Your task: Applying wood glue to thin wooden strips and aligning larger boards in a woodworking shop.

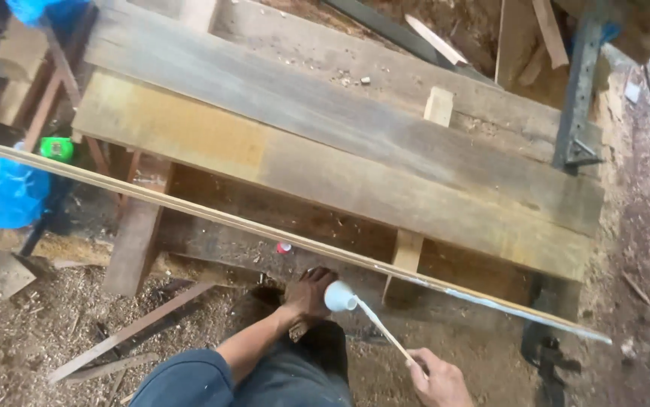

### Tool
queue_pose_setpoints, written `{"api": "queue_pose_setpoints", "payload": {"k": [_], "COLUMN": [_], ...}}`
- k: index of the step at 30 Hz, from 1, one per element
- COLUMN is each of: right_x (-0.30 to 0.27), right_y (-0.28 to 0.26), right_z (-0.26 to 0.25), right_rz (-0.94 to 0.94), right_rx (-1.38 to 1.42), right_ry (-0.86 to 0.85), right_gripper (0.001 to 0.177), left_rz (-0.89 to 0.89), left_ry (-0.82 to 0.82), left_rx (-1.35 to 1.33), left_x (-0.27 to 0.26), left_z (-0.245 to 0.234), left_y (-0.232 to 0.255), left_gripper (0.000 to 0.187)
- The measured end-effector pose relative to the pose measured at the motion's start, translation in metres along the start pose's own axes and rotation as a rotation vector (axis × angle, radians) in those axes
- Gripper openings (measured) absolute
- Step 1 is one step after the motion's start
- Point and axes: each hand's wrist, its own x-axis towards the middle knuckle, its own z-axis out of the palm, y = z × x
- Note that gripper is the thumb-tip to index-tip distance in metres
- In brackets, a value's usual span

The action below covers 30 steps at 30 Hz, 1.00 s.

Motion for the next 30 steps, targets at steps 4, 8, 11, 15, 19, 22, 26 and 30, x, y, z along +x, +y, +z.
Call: {"api": "queue_pose_setpoints", "payload": {"k": [4,8,11,15,19,22,26,30], "right_x": [0.027,0.024,0.005,-0.026,-0.031,-0.029,-0.033,-0.028], "right_y": [0.049,0.004,-0.004,-0.026,-0.032,-0.032,-0.029,-0.038], "right_z": [0.013,-0.040,-0.074,-0.128,-0.158,-0.172,-0.181,-0.157], "right_rz": [0.024,-0.231,-0.643,-0.798,-0.802,-0.750,-0.667,-0.713], "right_rx": [-0.110,-0.099,-0.256,-0.348,-0.173,-0.108,-0.118,-0.159], "right_ry": [-0.012,-0.013,0.254,0.230,0.117,0.077,0.028,-0.007], "right_gripper": [0.024,0.032,0.025,0.026,0.019,0.015,0.013,0.019], "left_rz": [-0.123,-0.235,-0.272,-0.105,-0.010,0.028,-0.009,0.051], "left_ry": [-0.069,-0.133,-0.059,0.113,0.172,0.228,0.207,0.239], "left_rx": [0.042,0.127,0.244,0.206,0.222,0.252,0.183,0.281], "left_x": [-0.017,-0.022,-0.024,-0.024,-0.017,-0.013,-0.012,-0.004], "left_z": [-0.028,-0.065,-0.065,-0.082,-0.082,-0.069,-0.065,-0.046], "left_y": [0.007,0.024,0.027,0.054,0.068,0.064,0.075,0.089], "left_gripper": [0.091,0.076,0.086,0.085,0.076,0.080,0.078,0.082]}}
